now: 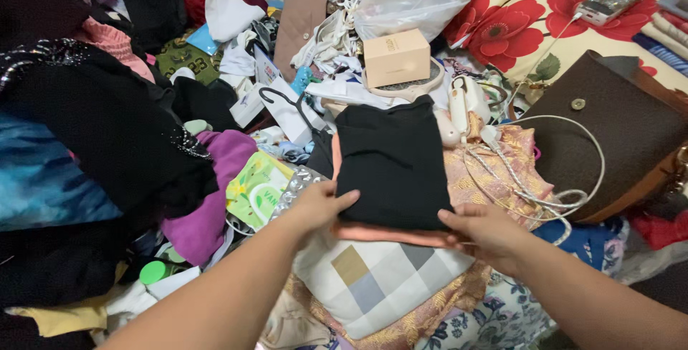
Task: The person folds several garments from a large pile on a bed. They handle a peach-colored t-shirt, a black top, and dark blue pants, folding each item and placing it on a separate stack. The person works by hand without tools.
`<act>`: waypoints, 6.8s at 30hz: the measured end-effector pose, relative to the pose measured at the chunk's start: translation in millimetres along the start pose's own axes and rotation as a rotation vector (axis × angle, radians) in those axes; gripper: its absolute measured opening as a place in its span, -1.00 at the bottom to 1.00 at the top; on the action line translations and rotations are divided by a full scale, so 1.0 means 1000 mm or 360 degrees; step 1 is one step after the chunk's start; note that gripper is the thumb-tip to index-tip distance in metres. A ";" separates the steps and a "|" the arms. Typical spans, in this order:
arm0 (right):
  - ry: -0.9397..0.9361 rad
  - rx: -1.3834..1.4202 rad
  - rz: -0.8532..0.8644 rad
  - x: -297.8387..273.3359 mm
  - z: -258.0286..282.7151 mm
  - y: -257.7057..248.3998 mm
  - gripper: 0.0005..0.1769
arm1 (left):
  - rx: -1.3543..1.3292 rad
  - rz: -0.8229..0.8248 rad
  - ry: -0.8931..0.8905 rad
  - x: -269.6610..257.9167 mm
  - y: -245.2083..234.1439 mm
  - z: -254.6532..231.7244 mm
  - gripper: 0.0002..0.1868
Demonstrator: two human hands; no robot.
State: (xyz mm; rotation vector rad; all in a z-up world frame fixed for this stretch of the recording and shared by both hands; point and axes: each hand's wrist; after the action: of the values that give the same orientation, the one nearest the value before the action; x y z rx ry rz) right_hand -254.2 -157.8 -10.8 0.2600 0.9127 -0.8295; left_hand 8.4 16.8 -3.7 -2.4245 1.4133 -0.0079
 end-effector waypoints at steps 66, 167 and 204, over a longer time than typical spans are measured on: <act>-0.1074 -0.0476 0.0272 -0.254 0.115 0.584 -0.63 | 0.0861 -0.1379 0.0203 -0.351 -0.474 -0.020 -0.73; -0.0323 0.0752 0.0907 -0.301 0.067 0.393 -0.59 | -0.1637 -0.0748 0.0206 -0.285 -0.360 -0.071 -0.39; -0.0034 0.0430 0.0060 -0.008 0.058 -0.009 -0.50 | -0.0875 -0.0251 -0.0472 -0.017 -0.009 -0.047 -0.54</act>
State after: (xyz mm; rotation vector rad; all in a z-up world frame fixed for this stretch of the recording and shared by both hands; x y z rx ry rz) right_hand -229.1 -190.2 32.0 0.5008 0.7723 -0.9190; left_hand -0.5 22.8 45.7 -2.8018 1.1977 0.7628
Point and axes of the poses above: each hand's wrist, its own x-axis towards the middle knuckle, its own y-axis out of the palm, z = x × y, and after that the axes turned 11 degrees about y, right-handed
